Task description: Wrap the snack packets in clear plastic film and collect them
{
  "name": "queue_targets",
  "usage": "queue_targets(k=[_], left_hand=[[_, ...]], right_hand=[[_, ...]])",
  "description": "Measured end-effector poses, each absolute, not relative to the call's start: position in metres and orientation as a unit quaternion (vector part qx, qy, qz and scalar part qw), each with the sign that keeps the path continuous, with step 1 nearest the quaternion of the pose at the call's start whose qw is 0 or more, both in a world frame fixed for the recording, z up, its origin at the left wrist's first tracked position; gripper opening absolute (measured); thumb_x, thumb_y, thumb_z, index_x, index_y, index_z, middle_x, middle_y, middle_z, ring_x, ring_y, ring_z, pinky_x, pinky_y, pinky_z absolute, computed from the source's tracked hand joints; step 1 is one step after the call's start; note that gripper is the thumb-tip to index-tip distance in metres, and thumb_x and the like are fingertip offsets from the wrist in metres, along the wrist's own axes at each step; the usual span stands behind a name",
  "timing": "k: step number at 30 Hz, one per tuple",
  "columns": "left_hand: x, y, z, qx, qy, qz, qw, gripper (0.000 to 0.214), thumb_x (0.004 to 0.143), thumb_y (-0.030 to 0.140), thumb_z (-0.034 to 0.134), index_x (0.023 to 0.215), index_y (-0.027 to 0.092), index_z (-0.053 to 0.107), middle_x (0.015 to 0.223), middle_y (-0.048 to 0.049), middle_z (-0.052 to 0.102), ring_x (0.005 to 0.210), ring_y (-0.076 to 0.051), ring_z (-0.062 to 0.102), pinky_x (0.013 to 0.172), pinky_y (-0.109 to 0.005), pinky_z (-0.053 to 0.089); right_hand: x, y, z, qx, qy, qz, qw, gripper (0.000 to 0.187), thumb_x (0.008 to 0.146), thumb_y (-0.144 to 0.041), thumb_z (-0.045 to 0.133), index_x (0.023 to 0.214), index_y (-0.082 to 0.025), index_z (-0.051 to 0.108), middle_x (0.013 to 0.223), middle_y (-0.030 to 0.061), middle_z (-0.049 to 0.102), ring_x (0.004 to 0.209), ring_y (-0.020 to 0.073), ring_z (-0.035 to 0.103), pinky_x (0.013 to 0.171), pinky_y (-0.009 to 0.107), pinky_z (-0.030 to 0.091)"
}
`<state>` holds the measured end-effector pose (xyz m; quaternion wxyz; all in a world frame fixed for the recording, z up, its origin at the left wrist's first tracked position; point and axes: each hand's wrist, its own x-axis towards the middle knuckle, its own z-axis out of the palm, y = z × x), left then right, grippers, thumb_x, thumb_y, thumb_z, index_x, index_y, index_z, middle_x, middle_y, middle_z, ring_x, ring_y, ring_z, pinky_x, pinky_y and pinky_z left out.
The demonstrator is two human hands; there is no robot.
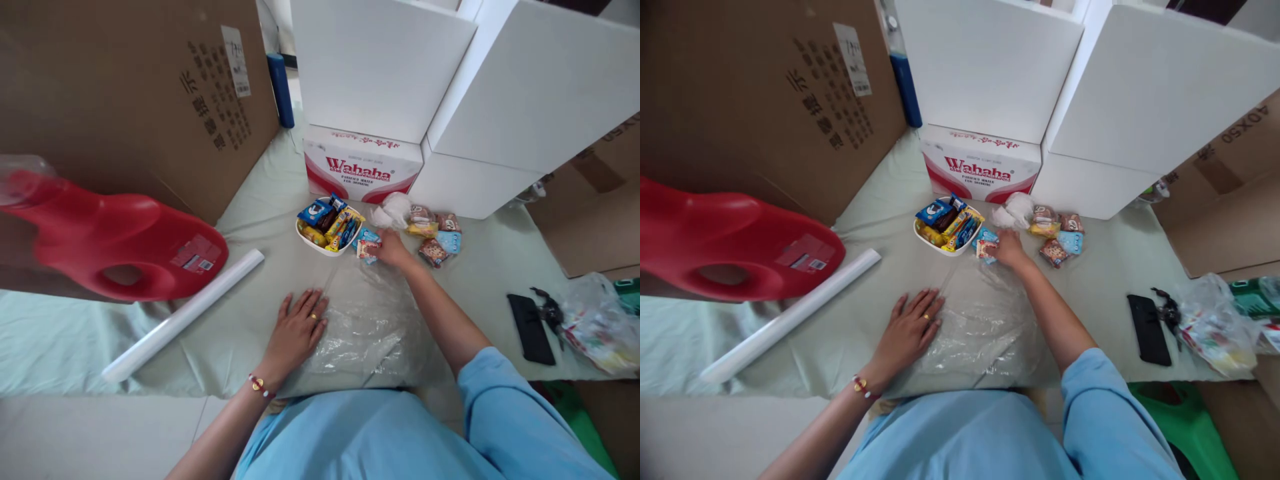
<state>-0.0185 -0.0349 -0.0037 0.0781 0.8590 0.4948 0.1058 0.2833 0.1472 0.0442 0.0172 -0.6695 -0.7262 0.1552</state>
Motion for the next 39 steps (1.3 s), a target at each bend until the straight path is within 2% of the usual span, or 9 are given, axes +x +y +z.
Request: queue_targets(k=[7, 12, 17, 23, 27, 30, 32, 36, 39], left_hand=[[-0.018, -0.035, -0.003, 0.858, 0.496, 0.109, 0.078, 0.046, 0.108, 0.036, 0.042, 0.15, 0.024, 0.057, 0.163, -0.0094, 0.051, 0.152, -0.03, 0.043, 0.128, -0.058, 0.021], [-0.018, -0.036, -0.001, 0.857, 0.498, 0.102, 0.084, 0.047, 0.108, 0.035, 0.041, 0.15, 0.021, 0.056, 0.163, -0.0104, 0.051, 0.152, -0.031, 0.043, 0.127, -0.06, 0.023], [-0.018, -0.036, -0.003, 0.852, 0.5, 0.118, 0.102, 0.046, 0.108, 0.034, 0.042, 0.15, 0.021, 0.056, 0.162, -0.0115, 0.052, 0.152, -0.031, 0.044, 0.127, -0.062, 0.025], [-0.037, -0.026, -0.005, 0.834, 0.486, 0.228, 0.13, 0.042, 0.108, 0.037, 0.043, 0.143, 0.019, 0.059, 0.157, -0.0171, 0.054, 0.147, -0.03, 0.049, 0.119, -0.056, 0.044], [-0.046, -0.015, 0.02, 0.821, 0.486, 0.282, 0.1, 0.029, 0.106, 0.032, 0.05, 0.126, 0.021, 0.067, 0.15, -0.0155, 0.057, 0.149, -0.032, 0.046, 0.118, -0.057, 0.045], [-0.037, -0.011, 0.043, 0.823, 0.469, 0.304, 0.101, 0.024, 0.105, 0.027, 0.052, 0.122, 0.022, 0.068, 0.146, -0.0136, 0.059, 0.147, -0.031, 0.048, 0.119, -0.056, 0.045], [-0.025, -0.012, 0.052, 0.827, 0.449, 0.315, 0.124, 0.024, 0.105, 0.025, 0.052, 0.123, 0.022, 0.067, 0.145, -0.013, 0.06, 0.145, -0.029, 0.05, 0.119, -0.054, 0.046], [0.0, -0.019, 0.055, 0.813, 0.44, 0.31, 0.223, 0.025, 0.106, 0.028, 0.051, 0.124, 0.022, 0.067, 0.142, -0.0131, 0.061, 0.132, -0.025, 0.061, 0.11, -0.047, 0.055], [0.017, -0.022, 0.051, 0.778, 0.439, 0.315, 0.32, 0.03, 0.107, 0.033, 0.049, 0.131, 0.023, 0.064, 0.14, -0.0132, 0.062, 0.118, -0.021, 0.069, 0.098, -0.039, 0.062]], right_hand=[[0.273, 0.103, 0.055, -0.591, -0.786, 0.177, 0.037, 0.045, 0.098, -0.029, 0.061, 0.141, -0.019, 0.052, 0.124, 0.0152, 0.073, 0.107, 0.0286, 0.07, 0.086, 0.032, 0.047], [0.297, 0.093, 0.062, -0.62, -0.77, 0.119, 0.09, 0.027, 0.102, -0.042, 0.056, 0.117, -0.022, 0.065, 0.115, 0.0131, 0.075, 0.103, 0.0289, 0.07, 0.08, 0.032, 0.048], [0.371, 0.054, 0.063, -0.681, -0.698, 0.012, 0.223, 0.048, 0.099, -0.063, 0.049, 0.109, -0.018, 0.064, 0.096, 0.0142, 0.073, 0.086, 0.0298, 0.068, 0.07, 0.034, 0.046], [0.422, -0.023, 0.043, -0.72, -0.674, -0.007, 0.164, 0.053, 0.098, -0.069, 0.045, 0.1, -0.02, 0.064, 0.089, 0.0125, 0.07, 0.082, 0.0285, 0.066, 0.067, 0.034, 0.045], [0.413, -0.047, 0.023, -0.719, -0.683, 0.039, 0.123, 0.047, 0.101, -0.058, 0.044, 0.107, -0.016, 0.065, 0.099, 0.0159, 0.07, 0.091, 0.0296, 0.067, 0.074, 0.037, 0.05], [0.407, -0.048, 0.017, -0.695, -0.701, 0.076, 0.138, 0.044, 0.099, -0.046, 0.05, 0.129, -0.016, 0.062, 0.113, 0.0173, 0.071, 0.104, 0.031, 0.067, 0.085, 0.041, 0.053], [0.409, -0.045, 0.02, -0.685, -0.706, 0.094, 0.15, 0.04, 0.098, -0.039, 0.049, 0.13, -0.019, 0.063, 0.117, 0.0162, 0.072, 0.108, 0.0309, 0.066, 0.088, 0.043, 0.053], [0.417, -0.042, 0.04, -0.718, -0.635, 0.153, 0.241, 0.03, 0.097, -0.047, 0.054, 0.107, -0.021, 0.066, 0.09, 0.008, 0.073, 0.081, 0.0247, 0.067, 0.073, 0.036, 0.055], [0.397, -0.042, 0.063, -0.678, -0.612, 0.263, 0.311, 0.033, 0.097, -0.053, 0.059, 0.108, -0.022, 0.062, 0.085, 0.0036, 0.072, 0.07, 0.0198, 0.065, 0.065, 0.031, 0.054]])
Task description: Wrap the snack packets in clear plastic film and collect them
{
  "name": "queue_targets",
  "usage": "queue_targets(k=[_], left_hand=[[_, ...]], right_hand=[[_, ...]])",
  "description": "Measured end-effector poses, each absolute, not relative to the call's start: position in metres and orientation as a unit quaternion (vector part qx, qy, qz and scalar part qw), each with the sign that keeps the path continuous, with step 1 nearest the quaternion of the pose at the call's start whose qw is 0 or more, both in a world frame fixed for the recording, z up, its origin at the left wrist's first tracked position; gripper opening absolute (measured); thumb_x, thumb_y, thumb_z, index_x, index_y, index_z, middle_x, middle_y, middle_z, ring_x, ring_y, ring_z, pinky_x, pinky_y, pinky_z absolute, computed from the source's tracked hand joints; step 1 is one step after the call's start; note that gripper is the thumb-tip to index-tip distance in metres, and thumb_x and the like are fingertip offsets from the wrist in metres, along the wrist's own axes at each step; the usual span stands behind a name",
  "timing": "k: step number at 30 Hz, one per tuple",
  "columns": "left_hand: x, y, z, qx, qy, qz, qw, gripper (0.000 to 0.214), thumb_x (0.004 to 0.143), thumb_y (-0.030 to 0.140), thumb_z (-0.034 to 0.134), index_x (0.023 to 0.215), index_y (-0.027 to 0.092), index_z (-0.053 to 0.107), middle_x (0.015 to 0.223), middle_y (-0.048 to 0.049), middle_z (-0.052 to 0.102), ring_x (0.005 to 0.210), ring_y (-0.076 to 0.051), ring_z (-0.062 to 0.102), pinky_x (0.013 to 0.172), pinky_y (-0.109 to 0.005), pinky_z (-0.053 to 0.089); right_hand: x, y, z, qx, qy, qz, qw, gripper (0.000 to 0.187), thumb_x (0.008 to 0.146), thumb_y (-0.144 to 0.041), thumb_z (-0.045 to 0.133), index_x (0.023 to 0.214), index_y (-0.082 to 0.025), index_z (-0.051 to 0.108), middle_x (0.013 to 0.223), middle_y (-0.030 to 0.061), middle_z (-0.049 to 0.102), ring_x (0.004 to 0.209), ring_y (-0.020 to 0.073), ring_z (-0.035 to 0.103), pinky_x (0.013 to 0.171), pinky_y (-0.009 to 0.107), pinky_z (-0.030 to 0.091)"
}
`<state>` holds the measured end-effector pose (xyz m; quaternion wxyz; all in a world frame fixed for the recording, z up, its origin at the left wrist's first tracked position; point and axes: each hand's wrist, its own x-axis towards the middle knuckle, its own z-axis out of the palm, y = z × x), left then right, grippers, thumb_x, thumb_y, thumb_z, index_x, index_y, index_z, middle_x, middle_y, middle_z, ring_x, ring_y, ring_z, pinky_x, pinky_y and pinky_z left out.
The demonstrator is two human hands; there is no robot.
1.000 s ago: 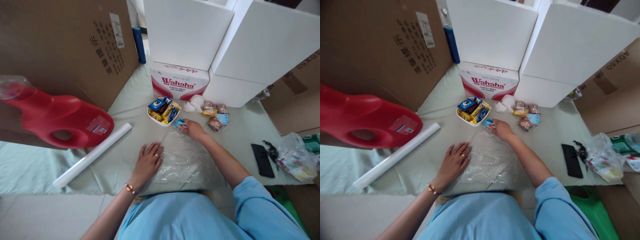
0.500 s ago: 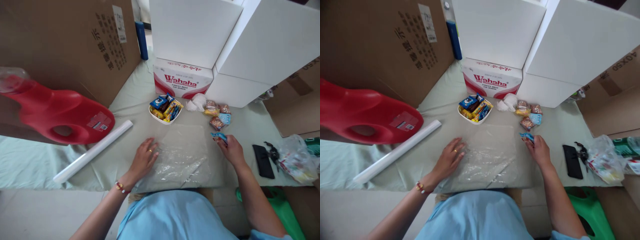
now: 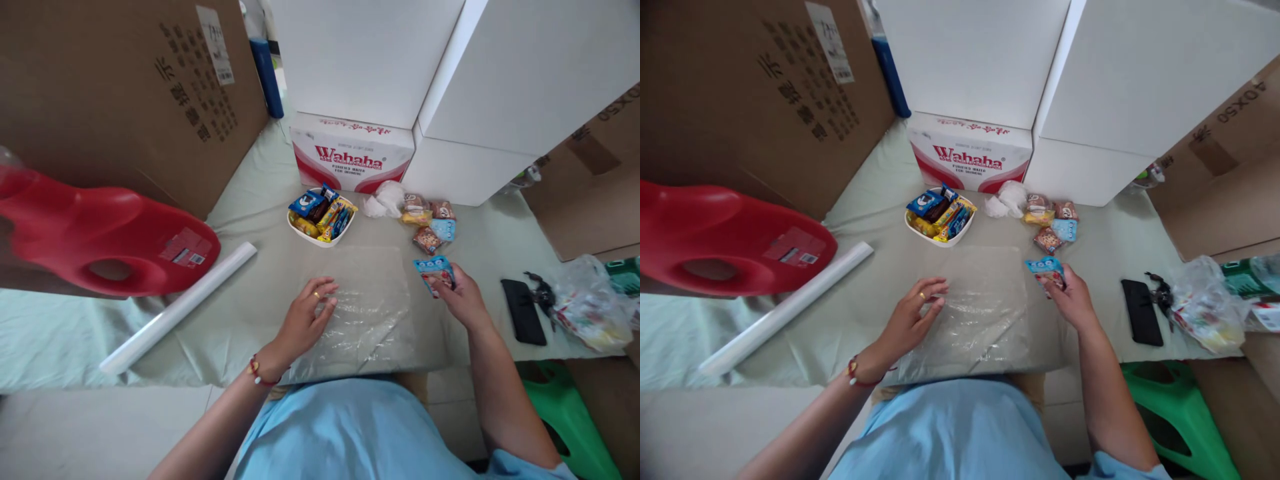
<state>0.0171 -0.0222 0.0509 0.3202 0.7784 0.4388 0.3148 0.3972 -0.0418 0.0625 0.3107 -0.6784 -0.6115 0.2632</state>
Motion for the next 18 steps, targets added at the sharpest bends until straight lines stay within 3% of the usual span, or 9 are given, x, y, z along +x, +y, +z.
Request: queue_targets(k=[3, 6, 9, 14, 18], left_hand=[[0.032, -0.019, 0.041, 0.773, 0.433, 0.314, 0.341, 0.041, 0.106, 0.035, 0.05, 0.145, 0.024, 0.055, 0.15, -0.0148, 0.056, 0.131, -0.024, 0.063, 0.108, -0.045, 0.058], [0.045, -0.012, 0.023, 0.789, 0.419, 0.303, 0.331, 0.052, 0.106, 0.029, 0.044, 0.158, 0.024, 0.042, 0.164, -0.0147, 0.045, 0.153, -0.026, 0.044, 0.125, -0.053, 0.041], [0.051, -0.007, -0.002, 0.794, 0.407, 0.296, 0.342, 0.055, 0.105, 0.023, 0.037, 0.161, 0.022, 0.038, 0.162, -0.0151, 0.048, 0.153, -0.026, 0.044, 0.128, -0.054, 0.038], [0.05, -0.006, -0.028, 0.788, 0.436, 0.292, 0.322, 0.056, 0.103, 0.023, 0.042, 0.158, 0.018, 0.039, 0.154, -0.0197, 0.055, 0.145, -0.03, 0.052, 0.121, -0.057, 0.043], [0.053, -0.003, -0.025, 0.789, 0.43, 0.316, 0.305, 0.065, 0.102, 0.018, 0.041, 0.166, 0.023, 0.026, 0.164, -0.0162, 0.045, 0.154, -0.028, 0.042, 0.129, -0.058, 0.031]], right_hand=[[0.35, -0.034, 0.077, -0.567, -0.706, 0.33, 0.267, 0.022, 0.101, -0.042, 0.058, 0.111, -0.022, 0.063, 0.097, 0.005, 0.074, 0.083, 0.0189, 0.068, 0.076, 0.03, 0.055], [0.298, -0.016, 0.073, -0.532, -0.783, 0.265, 0.184, 0.013, 0.102, -0.028, 0.057, 0.109, -0.021, 0.065, 0.101, 0.0077, 0.072, 0.094, 0.0216, 0.066, 0.086, 0.033, 0.052], [0.264, 0.003, 0.055, -0.54, -0.804, 0.212, 0.131, 0.017, 0.097, -0.017, 0.06, 0.114, -0.019, 0.066, 0.107, 0.0113, 0.071, 0.104, 0.0256, 0.063, 0.093, 0.038, 0.052], [0.252, 0.01, 0.021, -0.488, -0.809, 0.235, 0.23, 0.054, 0.088, -0.007, 0.066, 0.139, -0.022, 0.056, 0.136, 0.0129, 0.058, 0.126, 0.0259, 0.056, 0.108, 0.042, 0.05], [0.256, 0.008, 0.01, -0.47, -0.798, 0.269, 0.265, 0.058, 0.086, -0.01, 0.07, 0.14, -0.022, 0.053, 0.133, 0.0123, 0.055, 0.121, 0.0246, 0.059, 0.103, 0.041, 0.053]])
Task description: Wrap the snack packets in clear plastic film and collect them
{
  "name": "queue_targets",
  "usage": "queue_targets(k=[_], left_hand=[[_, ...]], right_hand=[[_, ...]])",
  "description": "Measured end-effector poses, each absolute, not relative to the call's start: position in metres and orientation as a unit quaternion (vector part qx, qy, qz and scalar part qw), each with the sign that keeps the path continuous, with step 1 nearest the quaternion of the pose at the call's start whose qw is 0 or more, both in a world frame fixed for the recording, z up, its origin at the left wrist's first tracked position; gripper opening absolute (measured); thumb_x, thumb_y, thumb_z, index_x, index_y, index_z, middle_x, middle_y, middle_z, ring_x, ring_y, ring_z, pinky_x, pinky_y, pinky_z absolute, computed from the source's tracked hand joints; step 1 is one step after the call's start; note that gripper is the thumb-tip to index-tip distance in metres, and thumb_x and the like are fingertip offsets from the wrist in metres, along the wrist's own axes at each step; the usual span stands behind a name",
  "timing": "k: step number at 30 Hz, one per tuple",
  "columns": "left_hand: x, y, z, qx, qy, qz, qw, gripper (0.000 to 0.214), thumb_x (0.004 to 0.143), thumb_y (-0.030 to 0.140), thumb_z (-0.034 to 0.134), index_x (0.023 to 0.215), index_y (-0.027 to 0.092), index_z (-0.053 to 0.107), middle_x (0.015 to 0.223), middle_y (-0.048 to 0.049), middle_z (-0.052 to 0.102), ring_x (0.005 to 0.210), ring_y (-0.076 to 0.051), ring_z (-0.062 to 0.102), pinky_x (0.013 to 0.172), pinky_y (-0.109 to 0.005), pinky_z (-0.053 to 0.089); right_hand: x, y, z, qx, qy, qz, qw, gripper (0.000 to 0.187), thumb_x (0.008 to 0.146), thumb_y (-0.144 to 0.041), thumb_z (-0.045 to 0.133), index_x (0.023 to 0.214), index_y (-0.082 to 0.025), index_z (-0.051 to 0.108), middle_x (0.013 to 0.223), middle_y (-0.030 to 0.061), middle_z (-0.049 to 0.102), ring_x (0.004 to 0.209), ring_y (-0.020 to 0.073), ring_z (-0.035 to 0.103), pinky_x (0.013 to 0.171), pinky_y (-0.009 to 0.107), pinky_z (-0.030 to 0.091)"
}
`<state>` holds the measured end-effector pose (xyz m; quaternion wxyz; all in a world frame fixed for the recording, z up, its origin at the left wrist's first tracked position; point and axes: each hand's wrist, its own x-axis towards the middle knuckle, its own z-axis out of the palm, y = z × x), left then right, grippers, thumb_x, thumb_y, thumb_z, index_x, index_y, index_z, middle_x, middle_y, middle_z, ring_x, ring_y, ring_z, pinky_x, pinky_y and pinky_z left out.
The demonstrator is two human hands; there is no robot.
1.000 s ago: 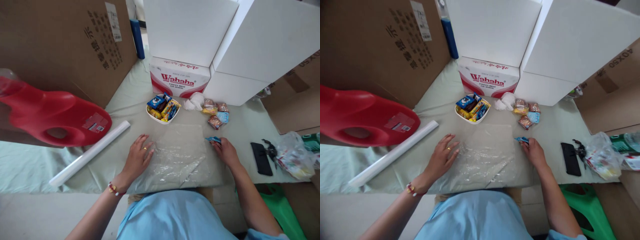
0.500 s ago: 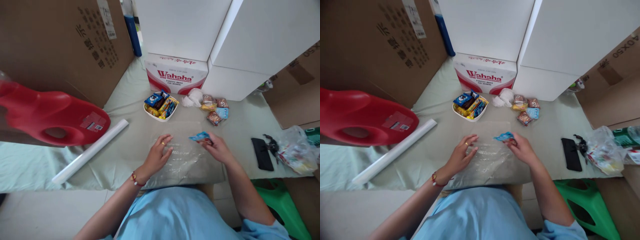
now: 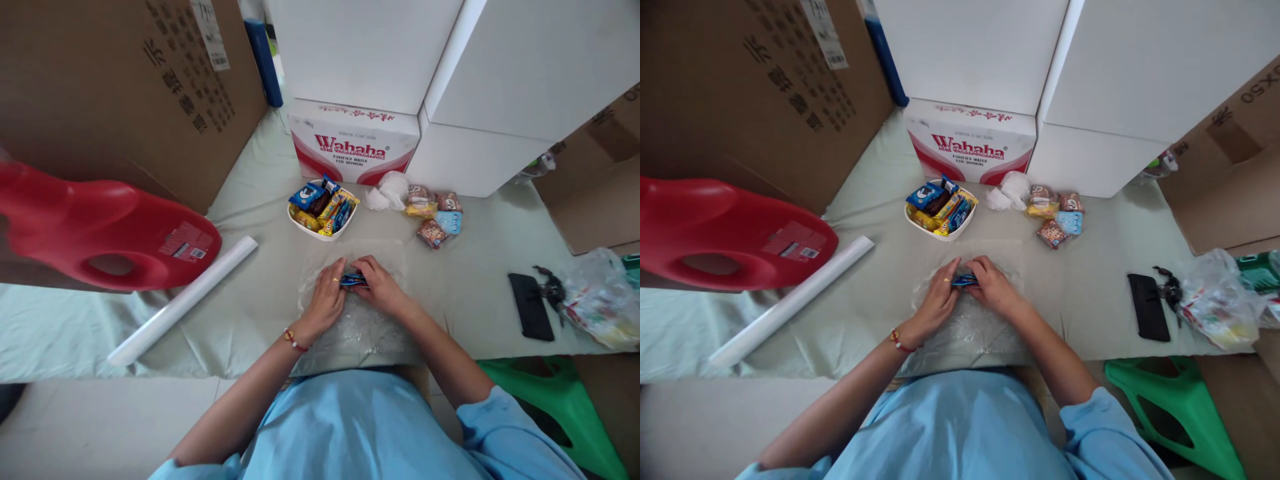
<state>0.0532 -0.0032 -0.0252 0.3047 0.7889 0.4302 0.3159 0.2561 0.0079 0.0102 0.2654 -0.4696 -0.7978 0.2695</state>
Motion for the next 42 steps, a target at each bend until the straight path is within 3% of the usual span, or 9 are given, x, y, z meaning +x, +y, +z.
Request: queue_targets(k=[7, 11, 17, 23, 28, 33, 38, 40, 42], left_hand=[[0.066, 0.008, -0.018, 0.786, 0.401, 0.313, 0.351, 0.068, 0.1, 0.016, 0.039, 0.166, 0.02, 0.022, 0.161, -0.018, 0.047, 0.148, -0.026, 0.049, 0.125, -0.055, 0.039], [0.068, 0.008, -0.016, 0.794, 0.405, 0.288, 0.35, 0.069, 0.096, 0.015, 0.04, 0.163, 0.015, 0.027, 0.158, -0.0201, 0.05, 0.147, -0.028, 0.05, 0.125, -0.056, 0.039], [0.078, 0.008, -0.008, 0.804, 0.413, 0.26, 0.341, 0.084, 0.083, 0.014, 0.056, 0.163, 0.013, 0.029, 0.159, -0.0219, 0.047, 0.148, -0.034, 0.047, 0.124, -0.058, 0.038], [0.053, 0.005, -0.001, 0.803, 0.413, 0.306, 0.302, 0.077, 0.095, 0.023, 0.055, 0.165, 0.017, 0.025, 0.16, -0.02, 0.048, 0.147, -0.029, 0.048, 0.122, -0.053, 0.042], [0.016, 0.002, -0.001, 0.815, 0.512, 0.221, 0.158, 0.044, 0.105, 0.031, 0.046, 0.145, 0.02, 0.058, 0.151, -0.0169, 0.059, 0.149, -0.035, 0.045, 0.125, -0.066, 0.028], [0.008, 0.003, -0.003, 0.835, 0.503, 0.173, 0.139, 0.047, 0.107, 0.031, 0.04, 0.149, 0.019, 0.057, 0.154, -0.0165, 0.058, 0.149, -0.033, 0.046, 0.125, -0.063, 0.029], [0.009, 0.001, -0.002, 0.822, 0.51, 0.209, 0.144, 0.043, 0.105, 0.03, 0.043, 0.142, 0.022, 0.063, 0.15, -0.0162, 0.06, 0.149, -0.033, 0.045, 0.124, -0.063, 0.03], [0.006, 0.0, 0.002, 0.814, 0.515, 0.232, 0.131, 0.041, 0.103, 0.03, 0.048, 0.138, 0.022, 0.066, 0.148, -0.0167, 0.059, 0.149, -0.035, 0.043, 0.123, -0.063, 0.031], [0.005, 0.0, 0.009, 0.821, 0.499, 0.243, 0.136, 0.041, 0.101, 0.034, 0.053, 0.138, 0.023, 0.065, 0.147, -0.0161, 0.06, 0.147, -0.035, 0.045, 0.121, -0.061, 0.033]], right_hand=[[0.266, 0.017, 0.026, -0.441, -0.816, 0.285, 0.241, 0.062, 0.079, -0.008, 0.072, 0.136, -0.021, 0.052, 0.131, 0.0118, 0.055, 0.125, 0.0272, 0.053, 0.11, 0.047, 0.048], [0.276, 0.016, 0.03, -0.424, -0.83, 0.282, 0.226, 0.066, 0.077, 0.001, 0.06, 0.139, -0.021, 0.052, 0.132, 0.0127, 0.056, 0.127, 0.0278, 0.052, 0.11, 0.049, 0.047], [0.274, 0.014, 0.027, -0.447, -0.819, 0.292, 0.209, 0.049, 0.09, -0.007, 0.058, 0.137, -0.019, 0.057, 0.124, 0.012, 0.063, 0.116, 0.0236, 0.061, 0.101, 0.039, 0.052], [0.28, 0.008, 0.039, -0.515, -0.808, 0.24, 0.153, 0.037, 0.1, -0.02, 0.056, 0.136, -0.023, 0.063, 0.121, 0.0093, 0.07, 0.107, 0.0218, 0.066, 0.093, 0.032, 0.053], [0.277, 0.015, 0.035, -0.487, -0.826, 0.19, 0.208, 0.041, 0.098, -0.015, 0.054, 0.135, -0.025, 0.067, 0.128, 0.0102, 0.068, 0.116, 0.0249, 0.062, 0.1, 0.037, 0.051], [0.254, 0.016, 0.011, -0.458, -0.867, 0.136, 0.145, 0.044, 0.102, -0.014, 0.05, 0.14, -0.028, 0.067, 0.133, 0.014, 0.065, 0.118, 0.0292, 0.058, 0.103, 0.047, 0.049], [0.262, -0.003, 0.014, -0.396, -0.896, 0.143, 0.143, 0.061, 0.097, -0.036, 0.07, 0.154, -0.024, 0.052, 0.149, 0.019, 0.053, 0.139, 0.0358, 0.045, 0.12, 0.063, 0.034], [0.273, -0.008, 0.024, -0.377, -0.896, 0.169, 0.161, 0.071, 0.095, -0.046, 0.071, 0.157, -0.022, 0.047, 0.153, 0.0194, 0.05, 0.143, 0.0368, 0.041, 0.124, 0.064, 0.029], [0.283, -0.006, 0.032, -0.396, -0.874, 0.195, 0.202, 0.07, 0.098, -0.049, 0.066, 0.158, -0.022, 0.044, 0.154, 0.0192, 0.049, 0.143, 0.0346, 0.043, 0.122, 0.06, 0.035]])
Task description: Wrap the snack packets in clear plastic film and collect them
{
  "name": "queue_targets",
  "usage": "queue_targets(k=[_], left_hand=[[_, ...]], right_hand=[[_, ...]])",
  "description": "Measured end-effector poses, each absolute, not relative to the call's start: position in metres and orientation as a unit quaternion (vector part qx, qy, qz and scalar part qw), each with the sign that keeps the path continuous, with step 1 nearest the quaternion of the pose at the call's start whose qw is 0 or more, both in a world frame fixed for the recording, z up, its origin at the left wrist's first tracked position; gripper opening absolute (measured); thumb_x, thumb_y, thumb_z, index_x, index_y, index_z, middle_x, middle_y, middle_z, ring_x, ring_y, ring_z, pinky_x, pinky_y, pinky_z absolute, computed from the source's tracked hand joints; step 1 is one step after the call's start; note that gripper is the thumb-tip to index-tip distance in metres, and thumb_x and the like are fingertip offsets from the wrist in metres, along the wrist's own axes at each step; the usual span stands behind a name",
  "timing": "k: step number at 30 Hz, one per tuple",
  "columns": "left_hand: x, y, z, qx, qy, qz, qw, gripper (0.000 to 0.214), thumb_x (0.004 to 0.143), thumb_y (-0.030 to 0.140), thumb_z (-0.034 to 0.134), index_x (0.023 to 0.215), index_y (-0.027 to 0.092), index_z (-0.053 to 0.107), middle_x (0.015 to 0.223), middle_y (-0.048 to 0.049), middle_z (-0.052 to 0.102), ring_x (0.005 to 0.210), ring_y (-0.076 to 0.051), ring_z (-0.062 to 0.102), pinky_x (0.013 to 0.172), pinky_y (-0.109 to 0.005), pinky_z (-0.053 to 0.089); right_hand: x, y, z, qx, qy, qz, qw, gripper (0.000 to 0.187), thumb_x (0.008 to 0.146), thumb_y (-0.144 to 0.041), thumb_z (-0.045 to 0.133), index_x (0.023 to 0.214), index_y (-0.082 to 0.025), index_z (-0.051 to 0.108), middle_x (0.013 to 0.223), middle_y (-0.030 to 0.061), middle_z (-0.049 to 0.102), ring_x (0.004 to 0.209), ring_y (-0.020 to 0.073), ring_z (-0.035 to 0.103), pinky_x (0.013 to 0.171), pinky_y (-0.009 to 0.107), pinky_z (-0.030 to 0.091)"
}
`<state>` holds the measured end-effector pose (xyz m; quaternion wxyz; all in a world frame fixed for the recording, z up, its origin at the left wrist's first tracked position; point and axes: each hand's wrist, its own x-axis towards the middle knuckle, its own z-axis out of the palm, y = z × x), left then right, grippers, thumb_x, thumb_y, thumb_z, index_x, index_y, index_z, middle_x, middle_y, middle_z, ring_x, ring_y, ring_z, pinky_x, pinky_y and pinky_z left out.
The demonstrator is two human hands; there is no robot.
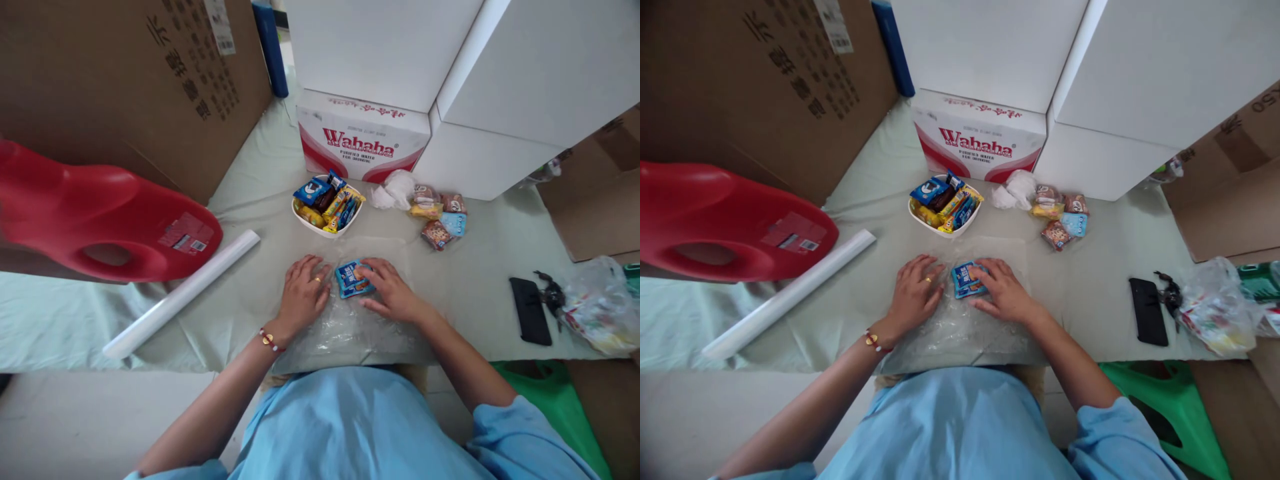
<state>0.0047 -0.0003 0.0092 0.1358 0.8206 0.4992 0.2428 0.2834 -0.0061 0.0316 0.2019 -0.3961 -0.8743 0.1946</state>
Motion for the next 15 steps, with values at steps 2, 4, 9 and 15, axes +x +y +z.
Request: queue_targets(k=[2, 4, 9, 15], left_hand=[[0.006, 0.001, 0.016, 0.837, 0.47, 0.231, 0.159, 0.049, 0.099, 0.042, 0.059, 0.145, 0.023, 0.06, 0.149, -0.0159, 0.059, 0.144, -0.035, 0.047, 0.121, -0.06, 0.035], [0.011, 0.005, 0.019, 0.849, 0.451, 0.209, 0.182, 0.064, 0.095, 0.048, 0.066, 0.151, 0.022, 0.053, 0.152, -0.0175, 0.056, 0.146, -0.037, 0.045, 0.123, -0.062, 0.03], [0.029, 0.017, 0.014, 0.868, 0.425, 0.162, 0.199, 0.055, 0.091, 0.031, 0.07, 0.144, 0.023, 0.06, 0.142, -0.0157, 0.065, 0.152, -0.037, 0.041, 0.128, -0.069, 0.013], [0.024, 0.008, 0.017, 0.865, 0.42, 0.207, 0.179, 0.054, 0.091, 0.025, 0.068, 0.144, 0.027, 0.06, 0.161, -0.0152, 0.05, 0.158, -0.036, 0.033, 0.128, -0.07, 0.013]], right_hand=[[0.292, 0.003, 0.035, -0.43, -0.845, 0.211, 0.237, 0.066, 0.1, -0.049, 0.063, 0.157, -0.022, 0.045, 0.15, 0.0193, 0.052, 0.139, 0.0328, 0.046, 0.118, 0.056, 0.041], [0.296, 0.016, 0.034, -0.441, -0.837, 0.226, 0.233, 0.068, 0.099, -0.052, 0.065, 0.157, -0.022, 0.047, 0.149, 0.0194, 0.054, 0.14, 0.034, 0.046, 0.118, 0.058, 0.041], [0.289, 0.043, 0.024, -0.387, -0.865, 0.281, 0.152, 0.079, 0.084, -0.049, 0.084, 0.152, -0.023, 0.055, 0.146, 0.0174, 0.058, 0.151, 0.0389, 0.036, 0.12, 0.062, 0.036], [0.282, 0.03, 0.025, -0.408, -0.863, 0.26, 0.144, 0.078, 0.08, -0.036, 0.089, 0.15, -0.027, 0.057, 0.143, 0.0165, 0.057, 0.148, 0.0381, 0.039, 0.119, 0.063, 0.038]])
